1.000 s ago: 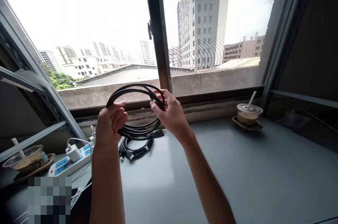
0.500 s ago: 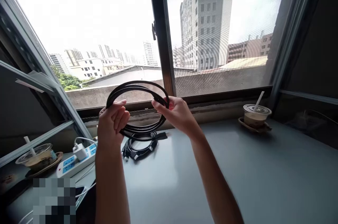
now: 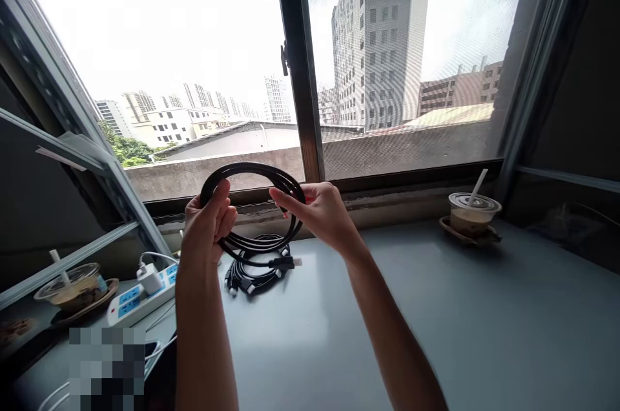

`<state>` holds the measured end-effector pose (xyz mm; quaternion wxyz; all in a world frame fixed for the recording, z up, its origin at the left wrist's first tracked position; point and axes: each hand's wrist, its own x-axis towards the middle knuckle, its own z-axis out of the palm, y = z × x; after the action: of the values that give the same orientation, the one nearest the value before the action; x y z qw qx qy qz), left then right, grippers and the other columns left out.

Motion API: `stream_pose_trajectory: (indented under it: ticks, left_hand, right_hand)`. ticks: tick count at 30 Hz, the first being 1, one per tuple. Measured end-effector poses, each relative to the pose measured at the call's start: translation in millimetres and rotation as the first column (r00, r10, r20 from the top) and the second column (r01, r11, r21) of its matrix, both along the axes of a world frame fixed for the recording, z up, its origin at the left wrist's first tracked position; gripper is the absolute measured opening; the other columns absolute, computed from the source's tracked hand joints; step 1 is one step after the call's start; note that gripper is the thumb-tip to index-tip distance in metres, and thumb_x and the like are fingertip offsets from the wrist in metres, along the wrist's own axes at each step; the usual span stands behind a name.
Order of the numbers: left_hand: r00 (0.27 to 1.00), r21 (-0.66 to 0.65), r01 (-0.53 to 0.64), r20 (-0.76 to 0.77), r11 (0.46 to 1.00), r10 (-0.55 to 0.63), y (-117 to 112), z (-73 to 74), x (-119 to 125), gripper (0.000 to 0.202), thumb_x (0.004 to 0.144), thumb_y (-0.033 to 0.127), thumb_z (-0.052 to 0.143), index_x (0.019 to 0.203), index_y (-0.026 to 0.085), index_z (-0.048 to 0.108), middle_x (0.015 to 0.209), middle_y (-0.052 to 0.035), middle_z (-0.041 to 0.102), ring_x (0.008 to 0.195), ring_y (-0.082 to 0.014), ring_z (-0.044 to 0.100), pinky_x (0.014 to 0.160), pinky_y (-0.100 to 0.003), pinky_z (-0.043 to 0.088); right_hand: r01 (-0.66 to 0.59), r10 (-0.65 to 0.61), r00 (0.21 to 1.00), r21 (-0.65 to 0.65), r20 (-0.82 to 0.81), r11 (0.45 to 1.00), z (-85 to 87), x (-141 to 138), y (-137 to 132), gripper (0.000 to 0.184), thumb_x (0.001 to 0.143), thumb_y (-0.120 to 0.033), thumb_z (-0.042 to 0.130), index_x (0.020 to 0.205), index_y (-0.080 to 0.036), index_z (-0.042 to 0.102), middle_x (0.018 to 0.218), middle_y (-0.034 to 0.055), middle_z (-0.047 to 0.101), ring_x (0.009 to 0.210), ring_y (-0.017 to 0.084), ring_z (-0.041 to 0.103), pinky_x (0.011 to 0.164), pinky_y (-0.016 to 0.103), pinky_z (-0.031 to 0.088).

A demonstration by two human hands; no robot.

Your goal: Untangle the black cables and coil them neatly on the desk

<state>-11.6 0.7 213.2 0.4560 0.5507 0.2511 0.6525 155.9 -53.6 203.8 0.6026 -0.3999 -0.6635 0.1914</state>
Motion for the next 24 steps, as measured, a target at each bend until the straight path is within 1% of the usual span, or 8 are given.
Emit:
stream_pose_trajectory:
  ticks: [4,8,12,16,18,20,22,24]
  left_hand:
    - [0.999,0.002,-0.030,0.035,1.000,0.030,2,-2.1,9,0.053,0.063,0.044,0.072,0.048,0.019,0.027,0.032,0.0113,0.021,0.026,-0.0015,0.017,0.030,-0.023,0.006]
    - [0.998,0.025,0.011,0.067,1.000,-0.012,1,-2.5,19,0.055,0.064,0.049,0.070,0.049,0.019,0.025,0.036,0.0108,0.020,0.028,-0.0012,0.017,0.030,-0.022,0.006]
    - [0.994,0.122,-0.014,0.110,0.992,0.000,-4,-0.7,27,0.038,0.067,0.047,0.068,0.059,0.020,0.043,0.039,0.0110,0.023,0.029,-0.0018,0.016,0.031,-0.022,0.007]
    - [0.997,0.156,-0.027,0.072,0.987,0.016,-6,-0.5,33,0.034,0.073,0.047,0.064,0.060,0.019,0.050,0.039,0.0097,0.024,0.030,-0.0023,0.017,0.032,-0.024,0.007]
    - [0.997,0.130,-0.001,0.077,0.991,-0.009,-6,-0.6,35,0.038,0.073,0.046,0.064,0.055,0.018,0.045,0.039,0.0093,0.023,0.030,-0.0023,0.017,0.032,-0.025,0.006]
    - [0.995,0.092,0.025,0.093,0.995,-0.033,-5,0.3,36,0.044,0.072,0.045,0.065,0.051,0.018,0.038,0.038,0.0091,0.022,0.029,-0.0023,0.017,0.032,-0.025,0.006]
    - [0.995,0.044,0.040,0.094,0.998,-0.044,-6,2.2,35,0.046,0.072,0.042,0.066,0.049,0.018,0.034,0.036,0.0090,0.021,0.028,-0.0023,0.016,0.032,-0.026,0.006]
    - [0.996,-0.009,0.042,0.084,0.999,-0.041,-10,5.0,35,0.045,0.073,0.040,0.065,0.048,0.018,0.034,0.034,0.0089,0.020,0.027,-0.0022,0.016,0.032,-0.025,0.008]
  right_hand:
    - [0.001,-0.002,0.993,-0.010,-0.117,1.000,0.4,-5,0,0.046,0.075,-0.055,0.058,0.055,-0.015,0.062,0.056,0.0037,0.060,0.053,0.012,0.055,0.048,0.023,0.039]
    - [-0.166,0.164,0.961,0.010,-0.224,0.986,4.0,-7,-4,0.046,0.077,-0.051,0.057,0.047,-0.016,0.054,0.051,0.0013,0.057,0.047,0.010,0.054,0.043,0.021,0.038]
    - [-0.353,0.318,0.896,-0.060,-0.311,0.934,9.3,-4,-9,0.042,0.079,-0.050,0.055,0.055,-0.016,0.059,0.055,0.0002,0.059,0.042,0.008,0.053,0.042,0.020,0.041]
    - [-0.386,0.354,0.889,-0.062,-0.290,0.920,12.0,-2,-13,0.044,0.080,-0.053,0.051,0.057,-0.016,0.054,0.053,-0.0017,0.055,0.044,0.009,0.054,0.046,0.021,0.045]
    - [-0.268,0.259,0.951,-0.035,-0.168,0.963,11.5,0,-16,0.037,0.078,-0.050,0.055,0.062,-0.016,0.055,0.056,-0.0020,0.055,0.049,0.010,0.056,0.050,0.022,0.046]
    - [-0.011,0.011,1.000,0.040,-0.018,0.999,10.6,2,-18,0.025,0.074,-0.042,0.063,0.076,-0.017,0.060,0.064,-0.0017,0.059,0.060,0.012,0.059,0.058,0.023,0.047]
    - [0.257,-0.269,0.961,0.149,0.065,0.955,9.9,5,-19,0.034,0.071,-0.033,0.067,0.102,-0.022,0.059,0.081,-0.0008,0.064,0.073,0.014,0.060,0.064,0.024,0.048]
    - [0.395,-0.427,0.898,0.234,0.106,0.888,9.8,8,-19,0.056,0.070,-0.027,0.068,0.123,-0.027,0.047,0.105,0.0006,0.061,0.081,0.015,0.059,0.064,0.024,0.048]
